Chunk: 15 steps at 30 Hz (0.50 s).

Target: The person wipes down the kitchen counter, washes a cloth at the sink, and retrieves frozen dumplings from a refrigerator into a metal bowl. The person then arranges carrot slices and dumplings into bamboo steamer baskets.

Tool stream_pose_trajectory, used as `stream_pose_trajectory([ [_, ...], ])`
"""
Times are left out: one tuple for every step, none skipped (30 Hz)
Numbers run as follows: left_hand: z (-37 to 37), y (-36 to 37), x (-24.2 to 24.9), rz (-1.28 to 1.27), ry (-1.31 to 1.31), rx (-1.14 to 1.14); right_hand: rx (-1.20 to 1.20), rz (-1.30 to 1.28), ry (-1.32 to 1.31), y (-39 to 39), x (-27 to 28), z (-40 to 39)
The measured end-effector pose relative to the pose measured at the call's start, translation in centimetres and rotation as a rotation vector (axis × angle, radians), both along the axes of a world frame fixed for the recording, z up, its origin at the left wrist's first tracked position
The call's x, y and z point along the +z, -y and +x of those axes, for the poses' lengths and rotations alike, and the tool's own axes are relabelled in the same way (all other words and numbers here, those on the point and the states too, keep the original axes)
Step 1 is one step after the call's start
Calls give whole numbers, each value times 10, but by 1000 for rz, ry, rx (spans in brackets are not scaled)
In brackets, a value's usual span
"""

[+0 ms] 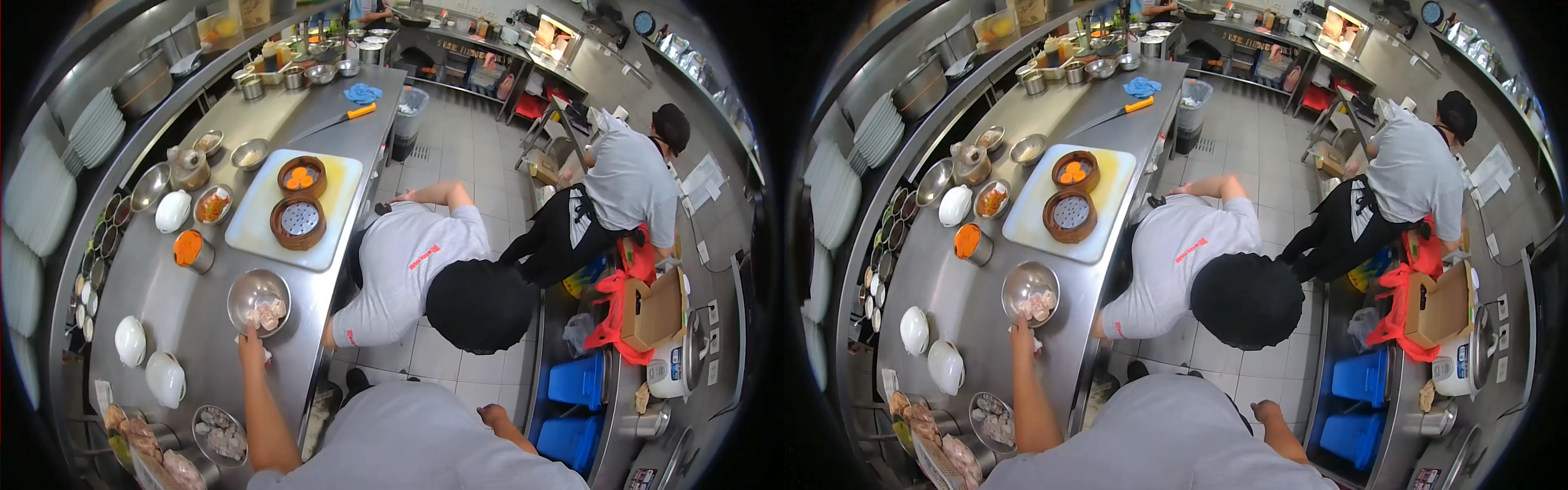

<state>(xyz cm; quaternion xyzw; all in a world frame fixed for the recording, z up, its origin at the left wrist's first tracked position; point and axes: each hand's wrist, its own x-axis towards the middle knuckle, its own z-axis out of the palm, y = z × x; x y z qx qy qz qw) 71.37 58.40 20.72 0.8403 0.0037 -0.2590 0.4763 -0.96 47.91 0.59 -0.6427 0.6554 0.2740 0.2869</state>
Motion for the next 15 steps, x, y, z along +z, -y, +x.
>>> stream_pose_trajectory([
  [-4,1,4,-10,-22,25,26,41,-36,-1,1,-3],
  [-7,2,7,-18,-15,16,18,33,-29,2,1,-3],
  [-10,3,9,-22,-22,50,11,138,-58,1,-5,-10],
  [-13,4,8,-26,-28,83,3,243,-85,0,-9,-15],
  [-14,5,6,-36,-21,70,10,208,-82,-4,-12,-20],
  [-13,4,-1,-31,-22,100,-3,200,-74,-3,-11,-23],
  [-11,4,-8,-26,-25,128,-23,219,-87,-3,-9,-24],
  [-9,3,-14,-33,-19,111,-44,239,-98,-3,-9,-25],
  [-7,3,-22,7,16,140,-62,234,-91,-2,-10,-26],
  [-10,8,-21,47,51,169,-69,202,-98,1,-12,-27],
  [-15,9,-20,-4,88,187,-76,170,-106,3,-15,-30],
  [-18,9,-17,-9,91,172,-90,166,-102,5,-22,-32],
  [-21,9,-15,-4,101,183,-70,125,-97,8,-30,-35],
  [-23,9,-14,3,109,195,-47,86,-95,9,-37,-38],
  [-26,10,-10,1,112,189,-54,86,-91,11,-37,-36],
])
